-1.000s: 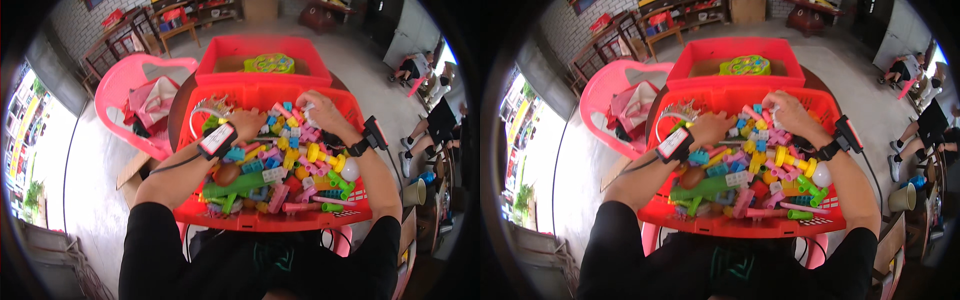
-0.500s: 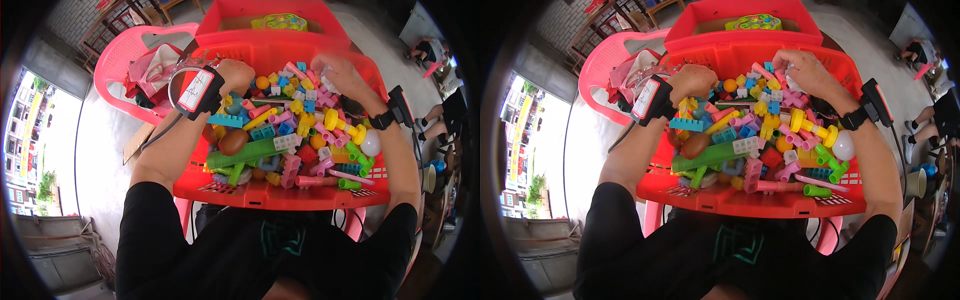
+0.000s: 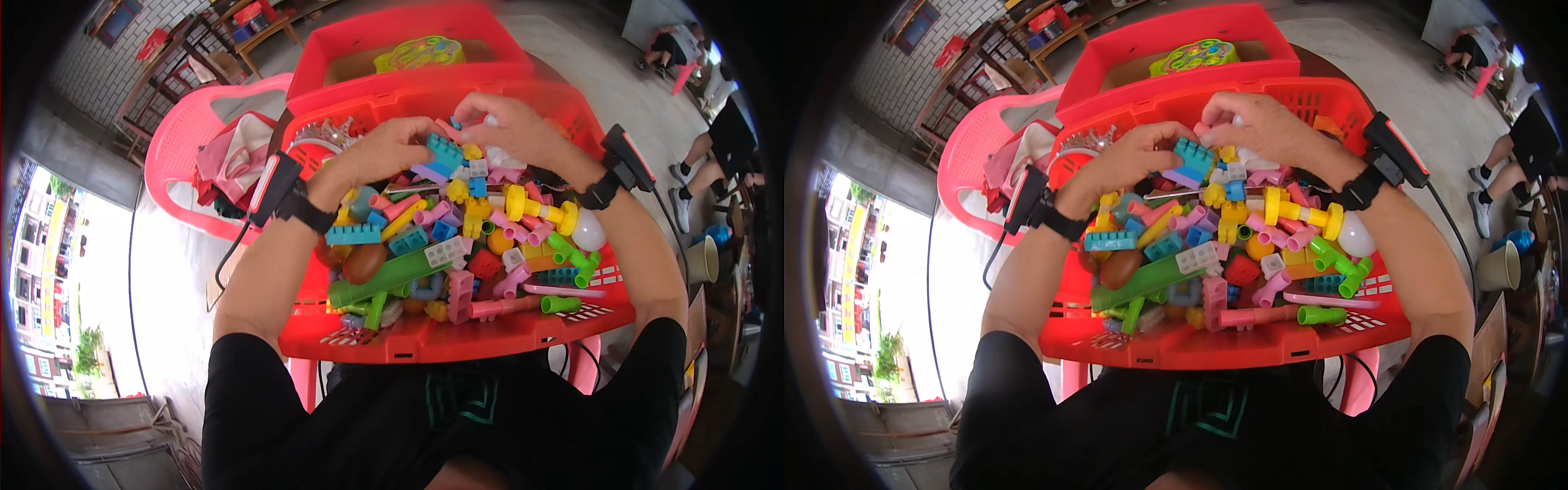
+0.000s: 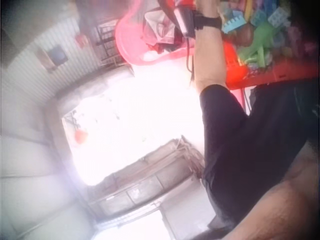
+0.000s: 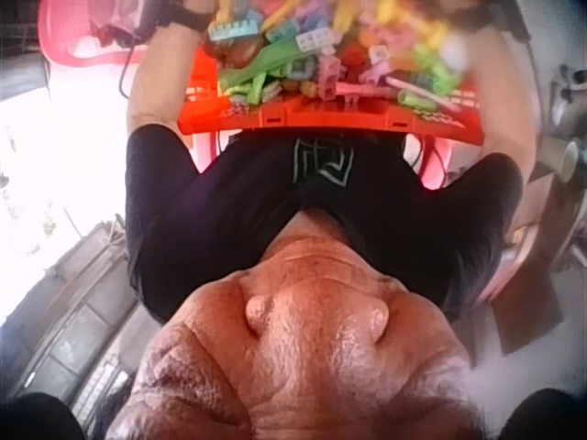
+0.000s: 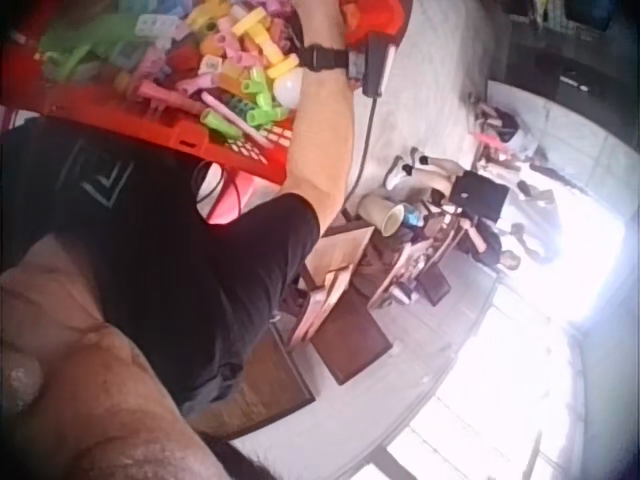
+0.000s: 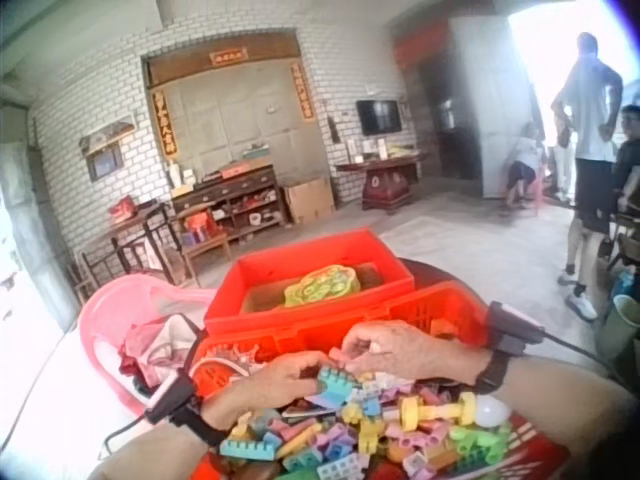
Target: The recorder is picking up various colorful plastic toy blocks from a red basket and assembling them into small structures.
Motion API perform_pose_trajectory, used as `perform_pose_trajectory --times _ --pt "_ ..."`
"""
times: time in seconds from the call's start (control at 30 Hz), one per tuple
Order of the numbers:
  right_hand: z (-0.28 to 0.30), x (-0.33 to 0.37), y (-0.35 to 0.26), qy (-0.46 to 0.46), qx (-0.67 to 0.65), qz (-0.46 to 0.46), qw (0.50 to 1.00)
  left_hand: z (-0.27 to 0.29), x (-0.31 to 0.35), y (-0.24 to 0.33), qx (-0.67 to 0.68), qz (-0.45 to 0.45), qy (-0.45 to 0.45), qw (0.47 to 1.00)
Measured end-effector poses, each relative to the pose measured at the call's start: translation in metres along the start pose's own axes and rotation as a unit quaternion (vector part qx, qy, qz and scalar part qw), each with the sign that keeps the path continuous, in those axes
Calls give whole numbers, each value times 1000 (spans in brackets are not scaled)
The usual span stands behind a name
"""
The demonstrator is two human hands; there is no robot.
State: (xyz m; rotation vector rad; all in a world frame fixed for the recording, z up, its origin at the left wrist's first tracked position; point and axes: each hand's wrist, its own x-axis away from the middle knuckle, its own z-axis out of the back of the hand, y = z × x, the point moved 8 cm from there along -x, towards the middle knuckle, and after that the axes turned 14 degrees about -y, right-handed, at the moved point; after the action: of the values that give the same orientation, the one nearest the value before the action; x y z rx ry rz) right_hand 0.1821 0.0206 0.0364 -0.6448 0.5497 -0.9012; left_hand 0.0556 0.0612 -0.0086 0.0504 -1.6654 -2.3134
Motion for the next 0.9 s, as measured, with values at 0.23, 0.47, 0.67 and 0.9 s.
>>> perform_pose_trajectory --times 0.23,0.47,0.67,0.9 --pt "-8 5 -1 -32 -33 -54 997 -19 -6 27 18 -36 79 996" --pt "-9 1 7 -44 -91 -88 991 -12 -4 22 75 -78 114 988" --pt "-3 6 7 13 -160 -29 987 -29 -1 23 157 13 97 983" --pt "-9 3 0 -86 -68 -23 994 -28 -5 27 164 -50 25 985"
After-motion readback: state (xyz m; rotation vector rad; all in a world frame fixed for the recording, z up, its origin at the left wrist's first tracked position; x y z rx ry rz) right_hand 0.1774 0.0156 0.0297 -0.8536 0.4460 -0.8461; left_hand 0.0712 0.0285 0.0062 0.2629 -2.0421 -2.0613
